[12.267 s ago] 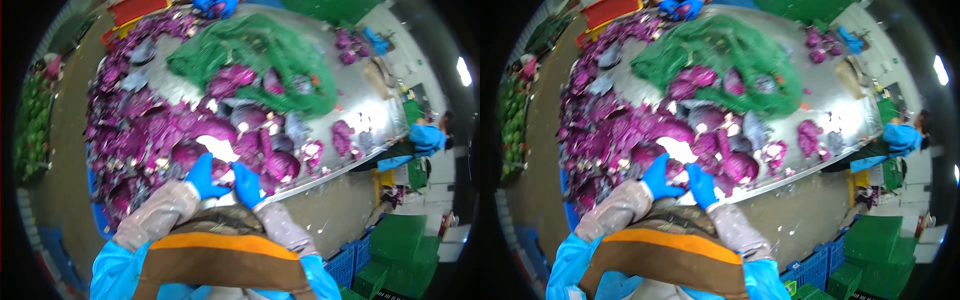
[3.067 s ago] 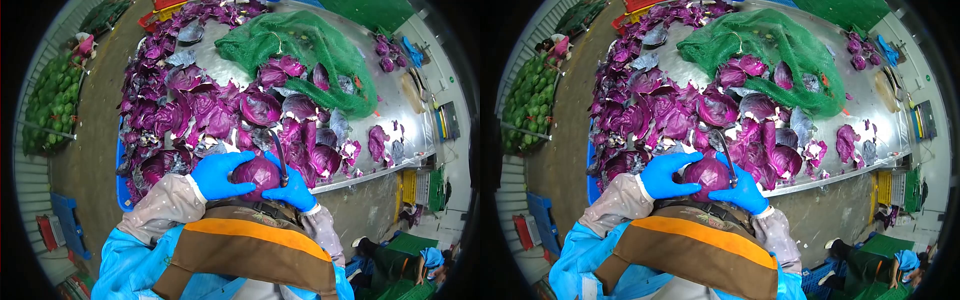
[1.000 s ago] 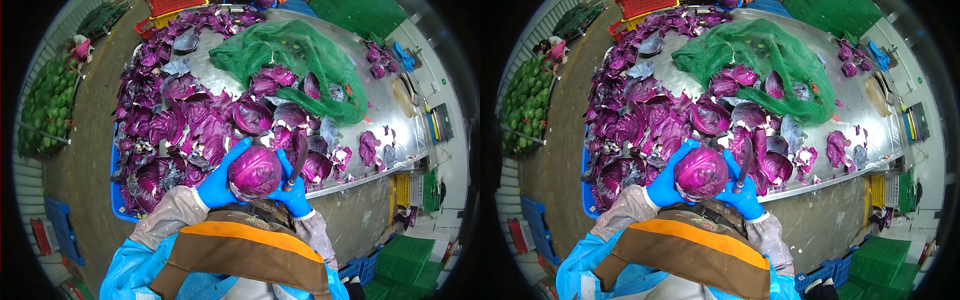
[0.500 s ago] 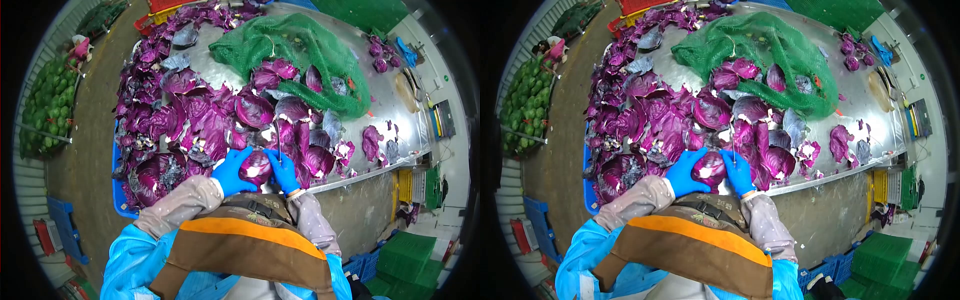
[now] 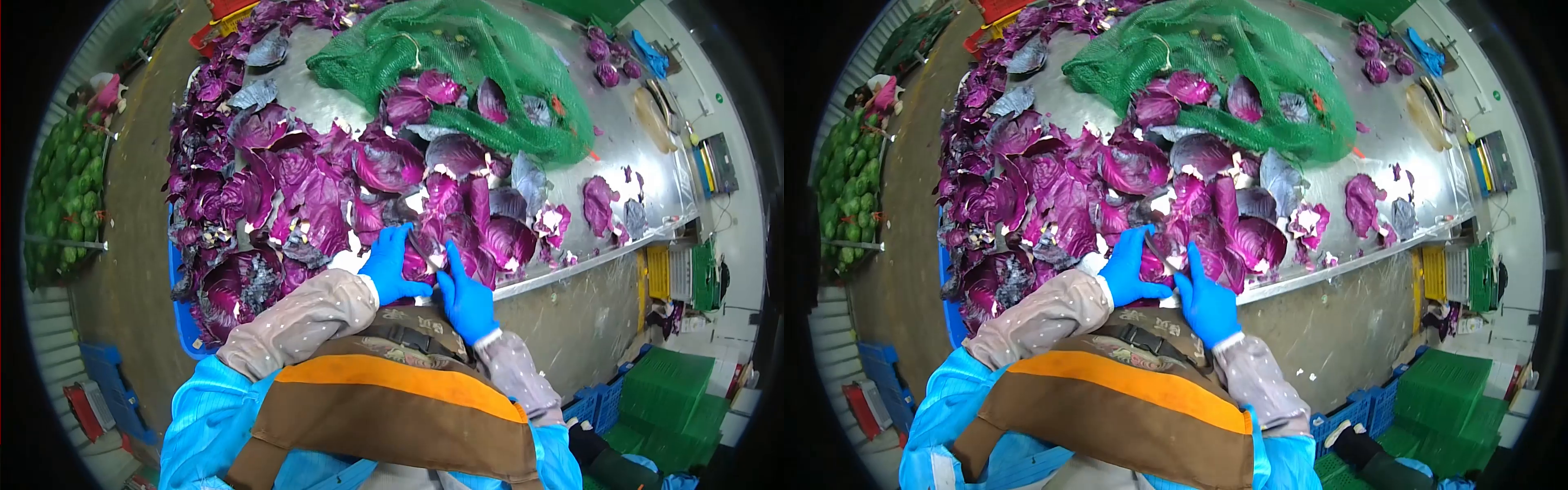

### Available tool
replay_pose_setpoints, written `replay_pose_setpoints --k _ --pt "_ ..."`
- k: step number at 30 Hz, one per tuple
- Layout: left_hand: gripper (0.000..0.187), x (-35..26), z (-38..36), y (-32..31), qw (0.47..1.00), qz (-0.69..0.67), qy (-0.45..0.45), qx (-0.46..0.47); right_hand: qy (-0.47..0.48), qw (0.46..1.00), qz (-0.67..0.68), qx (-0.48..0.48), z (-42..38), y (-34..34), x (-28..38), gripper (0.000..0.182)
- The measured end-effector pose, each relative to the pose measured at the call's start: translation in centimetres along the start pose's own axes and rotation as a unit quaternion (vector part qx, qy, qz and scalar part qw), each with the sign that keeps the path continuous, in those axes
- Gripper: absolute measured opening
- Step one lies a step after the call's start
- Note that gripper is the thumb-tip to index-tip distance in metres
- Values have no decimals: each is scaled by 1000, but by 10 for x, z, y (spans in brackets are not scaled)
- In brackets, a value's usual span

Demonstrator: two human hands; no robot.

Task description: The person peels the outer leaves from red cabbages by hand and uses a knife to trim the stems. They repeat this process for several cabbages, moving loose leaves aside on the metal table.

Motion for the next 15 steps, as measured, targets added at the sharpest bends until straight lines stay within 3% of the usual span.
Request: replay_pose_setpoints --k 4,7,10,14,15 --pt "119 5 3 -14 1000 -8 -2 -22 28 991 95 -87 21 -26 -30 53" --pt "119 7 3 -14 1000 -1 -21 -22 -17 994 99 -51 14 -13 -19 56" --pt "119 6 -2 -16 1000 -6 -17 -14 11 993 102 -60 19 12 17 60" --pt "117 -7 4 -6 999 23 2 22 58 997 -58 -6 42 22 16 47" --pt "115 -10 2 -6 999 38 5 15 64 996 -61 -5 49 22 8 34"
Point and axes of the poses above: each hand's wrist, its own z-axis towards the middle knuckle, its own y-axis out of the back of the hand, x = y × z, the point moved 2 cm from there along z, towards the middle knuckle, and after that the axes turned 13 degrees about z, right-handed, at the moved point
